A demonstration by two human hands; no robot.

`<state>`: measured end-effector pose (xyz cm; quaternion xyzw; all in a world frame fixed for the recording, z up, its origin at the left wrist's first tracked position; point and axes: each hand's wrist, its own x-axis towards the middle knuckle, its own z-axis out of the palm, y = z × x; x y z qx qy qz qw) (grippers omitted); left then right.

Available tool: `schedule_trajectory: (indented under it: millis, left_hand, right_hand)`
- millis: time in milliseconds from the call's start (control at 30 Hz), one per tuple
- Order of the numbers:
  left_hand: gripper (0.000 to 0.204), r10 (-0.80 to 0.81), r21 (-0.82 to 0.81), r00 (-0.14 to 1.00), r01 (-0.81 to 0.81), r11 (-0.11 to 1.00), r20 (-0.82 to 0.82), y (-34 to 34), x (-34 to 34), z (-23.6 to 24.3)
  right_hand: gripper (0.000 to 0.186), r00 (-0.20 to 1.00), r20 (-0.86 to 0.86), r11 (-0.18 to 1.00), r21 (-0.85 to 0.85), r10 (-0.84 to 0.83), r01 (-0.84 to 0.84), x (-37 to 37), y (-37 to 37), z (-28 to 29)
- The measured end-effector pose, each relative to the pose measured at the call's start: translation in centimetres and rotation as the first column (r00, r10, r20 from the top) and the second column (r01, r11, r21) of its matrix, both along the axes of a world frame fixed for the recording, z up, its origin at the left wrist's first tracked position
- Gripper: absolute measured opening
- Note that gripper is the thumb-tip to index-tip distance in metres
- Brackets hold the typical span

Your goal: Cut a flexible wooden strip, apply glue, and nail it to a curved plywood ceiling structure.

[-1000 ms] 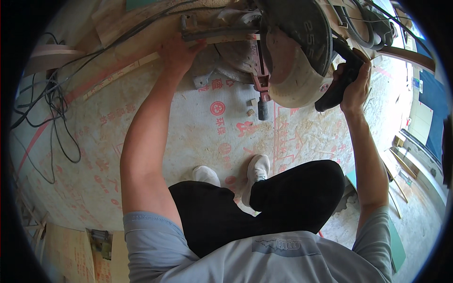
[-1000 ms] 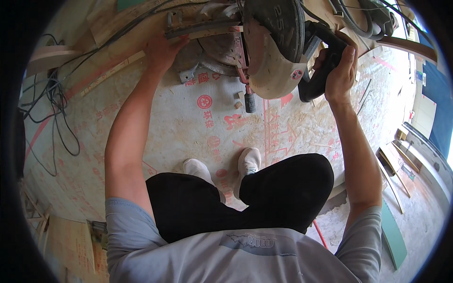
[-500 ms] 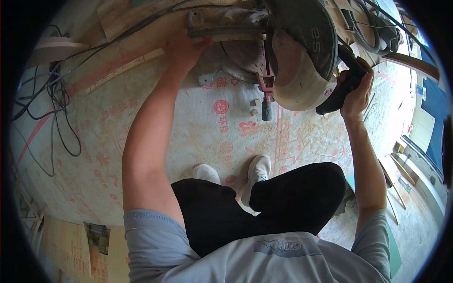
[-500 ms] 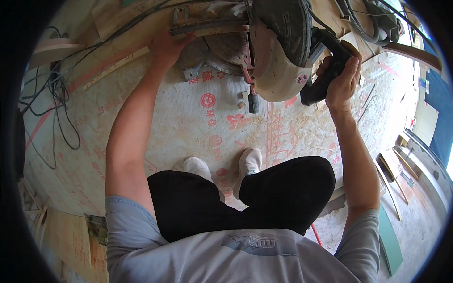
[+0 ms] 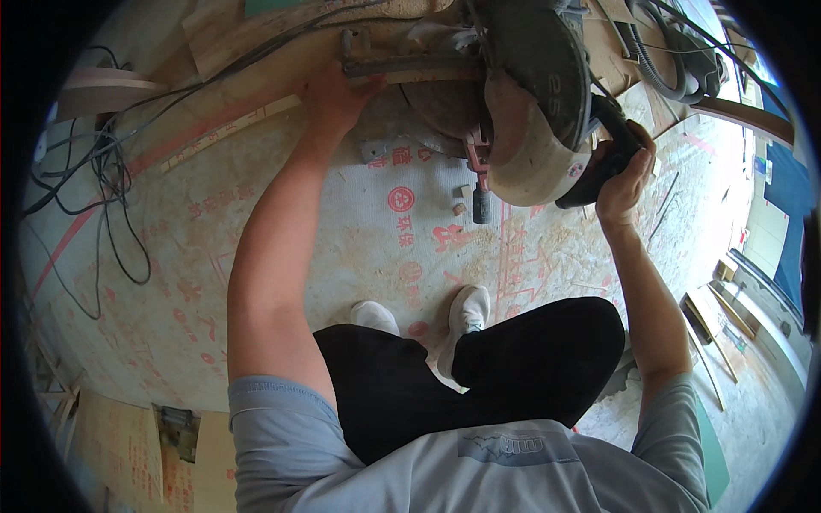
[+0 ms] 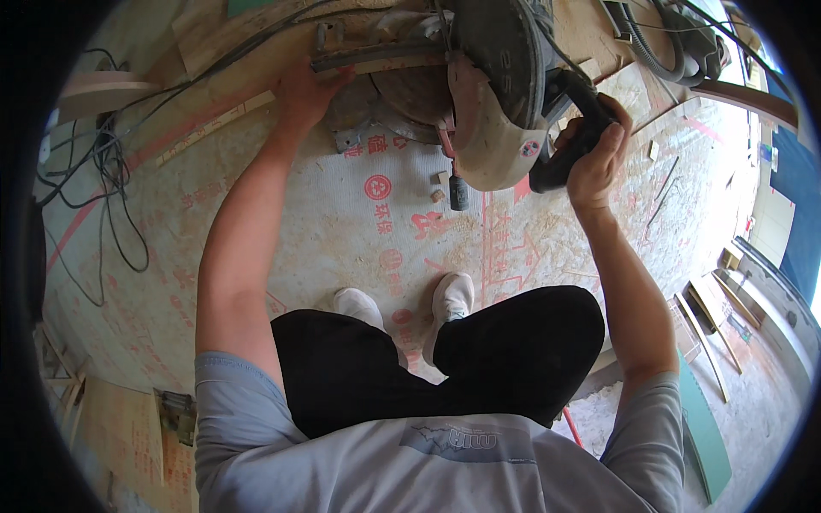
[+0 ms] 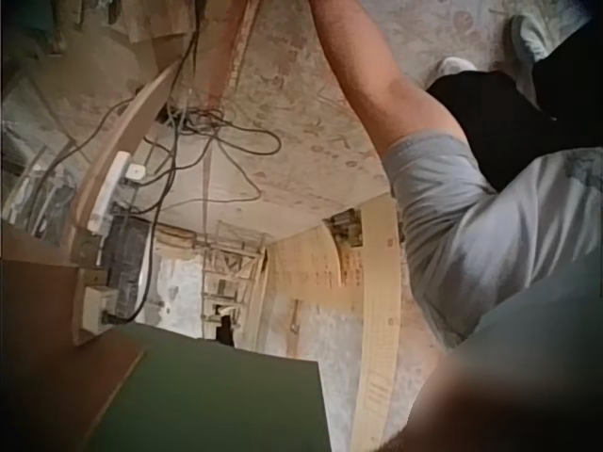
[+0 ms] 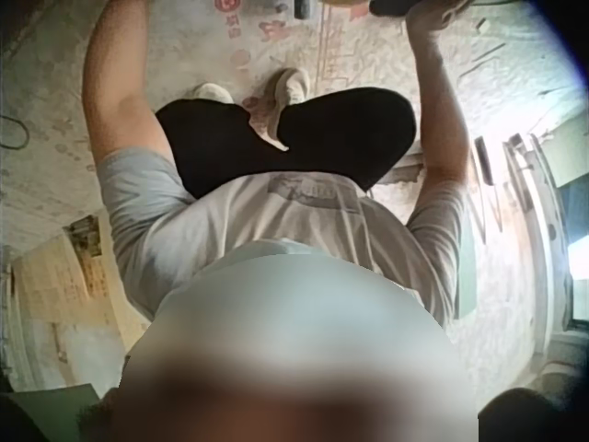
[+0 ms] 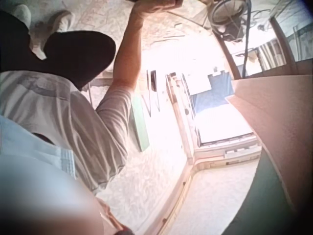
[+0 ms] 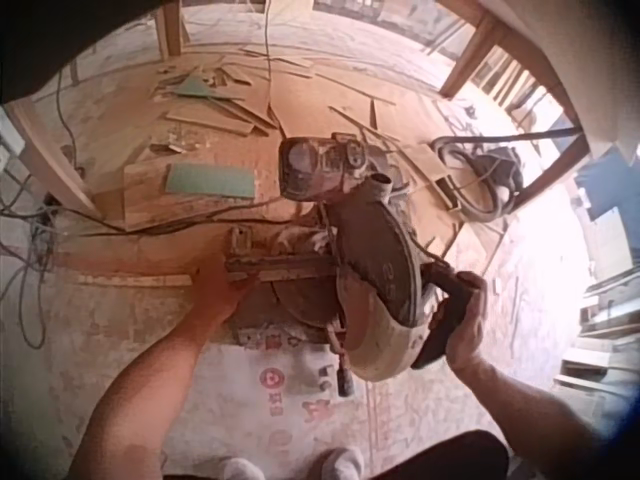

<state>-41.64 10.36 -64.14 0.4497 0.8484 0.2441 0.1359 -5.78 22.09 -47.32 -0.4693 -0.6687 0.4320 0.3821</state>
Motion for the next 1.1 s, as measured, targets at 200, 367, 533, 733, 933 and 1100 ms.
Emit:
schedule_trajectory:
  millis: [200,367,533,733,933,1100]
  left_hand:
    - [0.064,-0.051,-0.044,0.999,0.051,0.998,-0.007,-0.8,-0.8,0.3]
    - [0.056,-0.305,-0.11,0.949,0.313,0.943,0.083,-2.3,-1.8,3.3]
    - [0.04,-0.473,-0.385,0.851,0.525,0.759,0.227,-7.4,-1.4,6.6]
    - [0.024,-0.724,-0.433,0.681,0.688,0.582,0.108,-13.3,3.3,14.4]
    - [0.017,-0.81,-0.409,0.584,0.754,0.514,0.057,-16.4,11.9,24.9]
    - [0.014,-0.787,-0.408,0.613,0.739,0.537,0.075,-20.6,13.4,37.0]
  right_hand:
    - [0.057,0.998,0.062,0.998,-0.069,0.016,-0.012,0.1,0.7,1.1]
    - [0.056,0.916,0.383,0.98,-0.192,0.119,-0.047,-2.6,11.0,9.9]
    - [0.055,0.89,0.429,0.943,-0.332,0.153,-0.003,-10.9,2.7,15.7]
    - [0.06,0.904,0.369,0.937,-0.34,0.217,-0.086,-7.0,-0.8,19.9]
    - [0.062,0.867,0.484,0.974,-0.225,0.116,-0.005,10.4,1.0,16.9]
    - [0.043,0.931,0.291,0.549,-0.826,0.221,0.128,21.8,-20.2,15.6]
